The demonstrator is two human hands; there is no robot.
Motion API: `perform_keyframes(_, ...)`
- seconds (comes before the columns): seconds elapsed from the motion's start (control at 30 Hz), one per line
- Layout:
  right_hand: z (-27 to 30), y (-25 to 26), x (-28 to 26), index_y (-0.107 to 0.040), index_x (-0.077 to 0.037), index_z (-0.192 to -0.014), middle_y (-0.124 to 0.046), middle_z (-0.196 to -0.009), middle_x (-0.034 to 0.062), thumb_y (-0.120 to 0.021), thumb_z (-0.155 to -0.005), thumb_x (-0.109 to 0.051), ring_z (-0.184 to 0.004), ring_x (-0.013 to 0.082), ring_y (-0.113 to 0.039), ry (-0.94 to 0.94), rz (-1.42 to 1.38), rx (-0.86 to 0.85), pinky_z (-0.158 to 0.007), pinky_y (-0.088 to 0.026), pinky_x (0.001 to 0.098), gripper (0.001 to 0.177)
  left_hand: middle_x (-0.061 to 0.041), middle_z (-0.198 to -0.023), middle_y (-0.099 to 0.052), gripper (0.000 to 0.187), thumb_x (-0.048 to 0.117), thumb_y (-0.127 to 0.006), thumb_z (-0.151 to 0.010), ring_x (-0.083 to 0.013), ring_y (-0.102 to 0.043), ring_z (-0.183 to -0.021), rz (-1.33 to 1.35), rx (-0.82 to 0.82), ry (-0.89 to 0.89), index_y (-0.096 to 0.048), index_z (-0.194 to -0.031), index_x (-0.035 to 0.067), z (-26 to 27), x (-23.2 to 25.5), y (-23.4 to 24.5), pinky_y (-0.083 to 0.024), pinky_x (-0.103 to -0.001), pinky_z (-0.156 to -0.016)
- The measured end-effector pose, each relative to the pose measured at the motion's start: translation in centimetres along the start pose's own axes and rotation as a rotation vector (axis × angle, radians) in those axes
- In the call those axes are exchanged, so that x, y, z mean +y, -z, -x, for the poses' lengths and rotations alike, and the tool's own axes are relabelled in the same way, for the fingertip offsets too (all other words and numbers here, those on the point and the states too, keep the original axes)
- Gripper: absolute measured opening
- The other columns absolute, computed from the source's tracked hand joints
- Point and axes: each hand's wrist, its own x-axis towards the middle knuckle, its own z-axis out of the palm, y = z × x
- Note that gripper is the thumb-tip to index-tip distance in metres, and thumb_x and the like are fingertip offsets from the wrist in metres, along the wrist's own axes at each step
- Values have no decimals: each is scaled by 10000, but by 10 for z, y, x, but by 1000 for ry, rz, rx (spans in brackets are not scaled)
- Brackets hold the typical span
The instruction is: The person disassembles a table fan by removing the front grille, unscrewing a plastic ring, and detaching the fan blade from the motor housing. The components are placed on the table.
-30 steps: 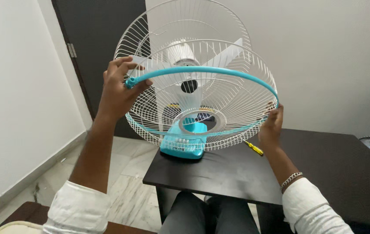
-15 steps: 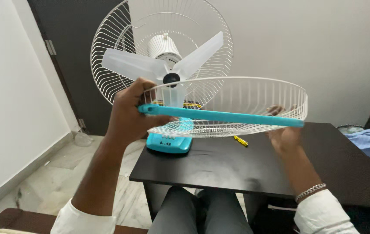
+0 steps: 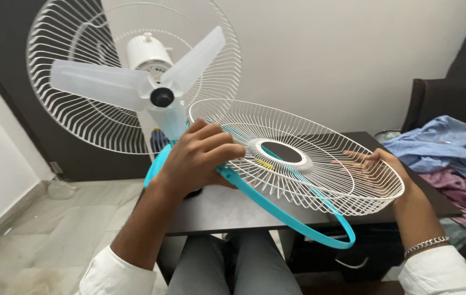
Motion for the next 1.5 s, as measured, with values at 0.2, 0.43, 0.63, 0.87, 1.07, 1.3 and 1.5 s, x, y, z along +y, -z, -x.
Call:
perform_keyframes(0.2,14,35,-4,-521,69,-1382,-571,-1370,362,-358,-896,-290,-1177,457,-614,119,-73,136,-993,-505,581,626,-28,-1228,-704,526,461,-780,-792,-239,-649,-1098,-101,138,-51,-714,-1252,216,1,-12,-8,-490,-399,-993)
perform_keyframes(0.43,14,101,-7,-433,14,-1414,-547,-1414,318,-389,-929,-202,-1252,419,-614,443,-27,309,-1032,-510,553,533,-33,-877,-676,511,578,-723,-908,-204,-668,-766,141,212,152,-651,-1056,94,33,-62,-20,-504,-313,-638)
perform_keyframes(0.63,-6,169,7,-313,138,-1423,-595,-1427,316,-379,-1016,-216,-1272,446,-653,513,-128,430,-1027,-575,535,544,-44,-852,-646,601,658,-618,-958,-195,-623,-787,126,354,236,-607,-986,57,66,-91,-45,-479,-312,-664)
perform_keyframes(0.87,-27,198,24,-117,-305,-1517,-486,-1393,231,-399,-929,-25,-1192,449,-638,578,3,695,-919,-510,682,710,-29,-811,-635,614,675,-527,-983,-189,-553,-740,22,435,319,-600,-915,69,78,-109,-80,-419,-307,-616)
perform_keyframes(1.07,-45,240,35,-183,-267,-1538,-514,-1420,213,-443,-975,-99,-1208,439,-637,484,-10,720,-882,-539,647,642,-39,-787,-610,612,667,-534,-1005,-179,-559,-767,121,443,321,-586,-886,69,73,-120,-103,-411,-283,-590)
perform_keyframes(1.3,-27,207,23,-179,-211,-1552,-322,-1515,235,-741,-789,-427,-1386,488,-344,188,1095,1225,-1004,-404,693,972,-10,-744,-587,616,685,-509,-988,-157,-532,-742,136,437,326,-574,-863,85,66,-129,-119,-397,-277,-588)
perform_keyframes(1.5,-1,128,9,-405,-346,-1519,-343,-1603,62,-829,-662,-631,-1468,341,-281,-68,1800,780,-1040,-301,688,998,-7,-737,-587,611,680,-522,-982,-151,-528,-732,149,431,342,-576,-854,86,67,-130,-125,-397,-275,-583)
